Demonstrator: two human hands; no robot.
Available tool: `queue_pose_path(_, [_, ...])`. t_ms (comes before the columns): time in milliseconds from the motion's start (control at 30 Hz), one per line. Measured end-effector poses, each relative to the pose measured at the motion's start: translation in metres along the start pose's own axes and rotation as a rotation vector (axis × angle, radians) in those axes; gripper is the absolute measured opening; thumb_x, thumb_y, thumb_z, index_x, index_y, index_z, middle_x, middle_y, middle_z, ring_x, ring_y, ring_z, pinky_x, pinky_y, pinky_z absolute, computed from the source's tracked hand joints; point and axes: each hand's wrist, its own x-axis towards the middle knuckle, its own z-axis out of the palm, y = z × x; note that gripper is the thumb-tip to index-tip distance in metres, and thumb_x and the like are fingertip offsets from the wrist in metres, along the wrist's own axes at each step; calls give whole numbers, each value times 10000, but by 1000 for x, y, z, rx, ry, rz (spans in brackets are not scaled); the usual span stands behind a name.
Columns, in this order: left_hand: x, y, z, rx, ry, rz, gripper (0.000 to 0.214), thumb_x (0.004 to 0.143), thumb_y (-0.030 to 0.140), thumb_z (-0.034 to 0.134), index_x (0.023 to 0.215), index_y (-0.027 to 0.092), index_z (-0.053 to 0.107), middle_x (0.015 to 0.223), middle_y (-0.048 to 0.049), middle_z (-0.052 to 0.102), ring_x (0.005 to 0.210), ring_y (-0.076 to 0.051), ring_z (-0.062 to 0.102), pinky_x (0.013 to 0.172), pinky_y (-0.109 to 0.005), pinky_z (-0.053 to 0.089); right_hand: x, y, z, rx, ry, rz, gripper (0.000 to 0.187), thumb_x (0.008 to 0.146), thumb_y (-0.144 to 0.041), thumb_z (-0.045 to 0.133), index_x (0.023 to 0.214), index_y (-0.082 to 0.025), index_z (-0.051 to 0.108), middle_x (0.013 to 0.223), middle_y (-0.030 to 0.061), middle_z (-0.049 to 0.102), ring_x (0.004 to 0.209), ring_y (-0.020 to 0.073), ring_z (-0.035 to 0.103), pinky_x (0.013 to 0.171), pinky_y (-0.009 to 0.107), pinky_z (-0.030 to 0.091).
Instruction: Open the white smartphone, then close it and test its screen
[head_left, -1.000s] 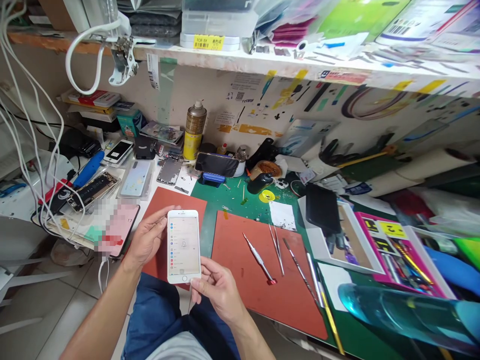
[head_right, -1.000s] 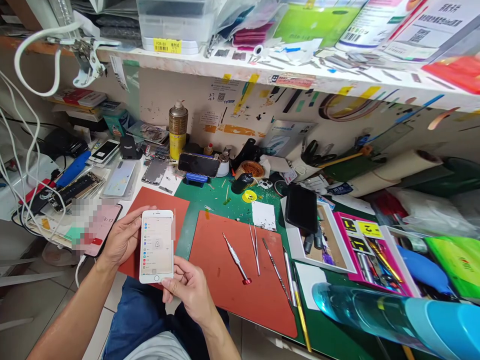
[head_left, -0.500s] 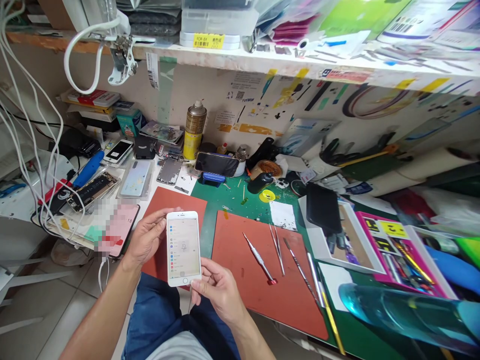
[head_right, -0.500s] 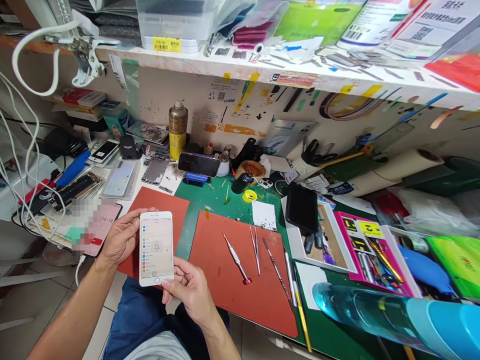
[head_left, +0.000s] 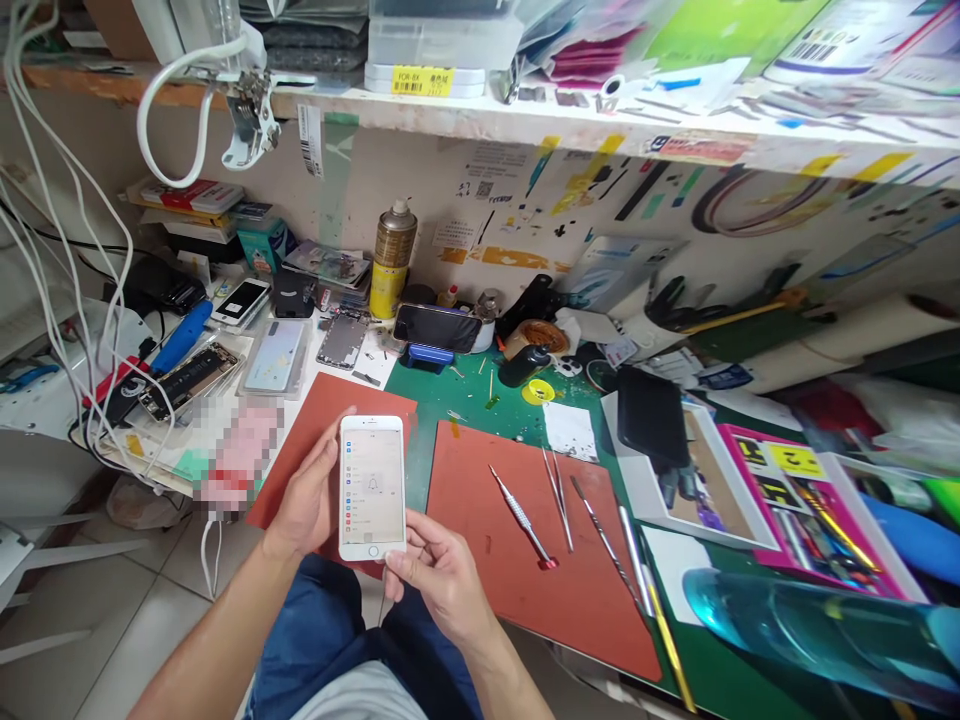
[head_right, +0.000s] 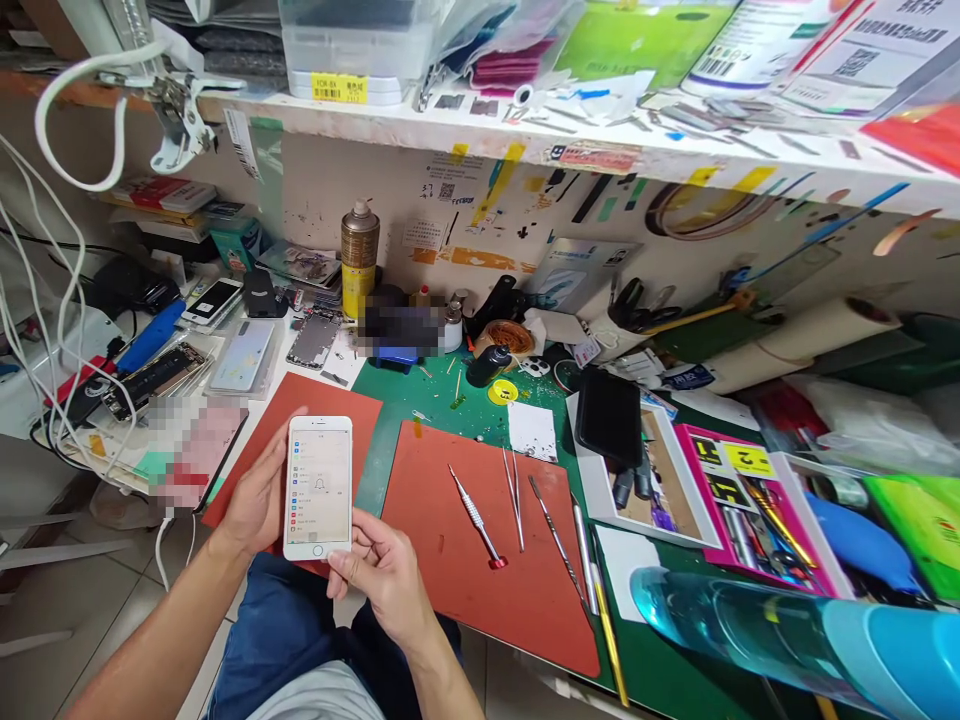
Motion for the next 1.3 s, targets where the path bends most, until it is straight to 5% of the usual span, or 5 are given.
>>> queue_pose_path(167, [-8,-10,11,-158,-212,-311,637,985,639,394,1340,184,665,1401,-165,637,1297,-382,593,1054,-515,477,3,-1,1,7,15,-5,467,853,-358,780,1270,-181,668,859,56,722,534,120,618,503,255,508])
queue_pose_path(367, [-7,-16,9,-194,-213,-316,640,1005,615,358,1339,159,659,1392,-182,639,1242,-380,632,1021,-529,500,-2,-7,11,-240,193,-49,445,919,-429,693,1283,-178,645,814,44,712,617,151,649,594,293,576])
queue_pose_path(500, [-3,-19,7,-237,-123,-287,605,1009,577,388,1381,163,625,1393,-171,641,1201,-357,658,1028,-525,498,-16,-14,19,-856,485,-463,217,971,-264,586,1153,-198,683,957,89,728,802,194,676,741,341,571])
queue_pose_path(633, [-1,-20,9,-211,-94,-278,603,1003,577,405,1381,161,621,1383,-168,649,1197,-350,661,1022,-515,502,-18,-19,27,-1278,292,-767,308,919,-136,549,1212,-180,636,1213,135,701,1085,262,613,922,434,516])
queue_pose_path(1300, [-3,-24,10,-253,-106,-287,596,1010,545,409,1468,186,535,1334,-155,685,1181,-342,676,1034,-503,490,-9,-13,38,-1429,256,-770,304,923,-245,554,1205,-133,575,1343,157,641,1178,306,510,966,461,401])
